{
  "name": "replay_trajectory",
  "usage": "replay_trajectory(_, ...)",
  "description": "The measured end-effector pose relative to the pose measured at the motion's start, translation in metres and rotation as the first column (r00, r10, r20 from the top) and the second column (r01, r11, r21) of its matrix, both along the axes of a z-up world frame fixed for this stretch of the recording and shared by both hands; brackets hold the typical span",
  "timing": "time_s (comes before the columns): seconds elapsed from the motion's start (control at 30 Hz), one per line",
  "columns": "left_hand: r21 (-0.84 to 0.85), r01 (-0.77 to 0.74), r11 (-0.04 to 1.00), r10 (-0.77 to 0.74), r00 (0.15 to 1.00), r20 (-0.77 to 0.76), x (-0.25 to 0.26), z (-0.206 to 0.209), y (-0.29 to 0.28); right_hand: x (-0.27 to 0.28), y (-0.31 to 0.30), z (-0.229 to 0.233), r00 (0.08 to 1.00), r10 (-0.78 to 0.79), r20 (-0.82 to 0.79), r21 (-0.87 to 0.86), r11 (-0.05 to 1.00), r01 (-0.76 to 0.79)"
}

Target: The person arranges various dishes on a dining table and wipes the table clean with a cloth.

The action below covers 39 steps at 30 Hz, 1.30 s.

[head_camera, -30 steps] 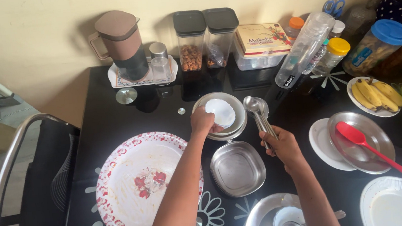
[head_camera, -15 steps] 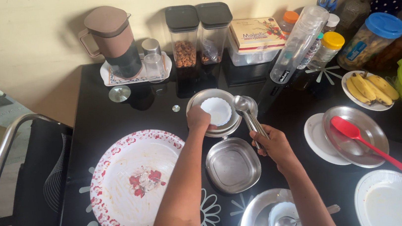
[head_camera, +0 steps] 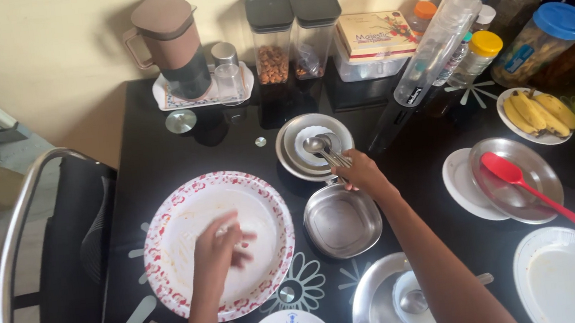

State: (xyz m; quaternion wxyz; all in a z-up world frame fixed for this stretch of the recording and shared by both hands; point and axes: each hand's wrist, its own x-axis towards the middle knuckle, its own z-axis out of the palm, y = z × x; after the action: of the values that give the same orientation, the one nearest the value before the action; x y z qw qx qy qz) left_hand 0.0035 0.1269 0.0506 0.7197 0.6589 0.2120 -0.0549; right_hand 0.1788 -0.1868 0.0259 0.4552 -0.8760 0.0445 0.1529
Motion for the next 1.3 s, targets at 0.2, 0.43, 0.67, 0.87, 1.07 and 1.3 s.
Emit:
replay_trajectory(0.2,-0.087,0.009,0.996,-0.026,0.981,-0.190,-0.068,-0.038,0.017,0.017,0.007,-0.019,0.998,-0.003,-0.060,-0.096,0.995,-0.003)
replay_trajectory(0.43,-0.132,0.083,0.988,-0.105,0.980,-0.167,-0.091,-0.043,0.006,-0.030,0.014,0.030,0.967,-0.129,-0.220,-0.036,0.992,0.124)
replay_trajectory(0.67,0.131,0.119,0.984,-0.113,0.992,-0.053,-0.118,-0.056,-0.007,-0.130,-0.028,0.028,0.907,-0.162,0.389,0.004,0.985,0.174)
replay_trajectory(0.87,0.488,0.095,0.867,-0.108,0.994,0.000,-0.173,-0.076,-0.010,-0.255,0.005,-0.021,0.947,0.101,0.306,-0.152,0.987,-0.056)
replay_trajectory(1.07,0.618,0.130,0.776,-0.070,0.990,-0.120,-0.218,-0.106,-0.010,-0.306,0.044,-0.046,0.962,0.239,0.133,-0.317,0.930,-0.187)
replay_trajectory(1.3,0.435,0.124,0.892,-0.019,0.971,-0.237,-0.242,-0.165,-0.010,-0.309,0.055,-0.047,0.954,0.299,0.029,-0.461,0.851,-0.252)
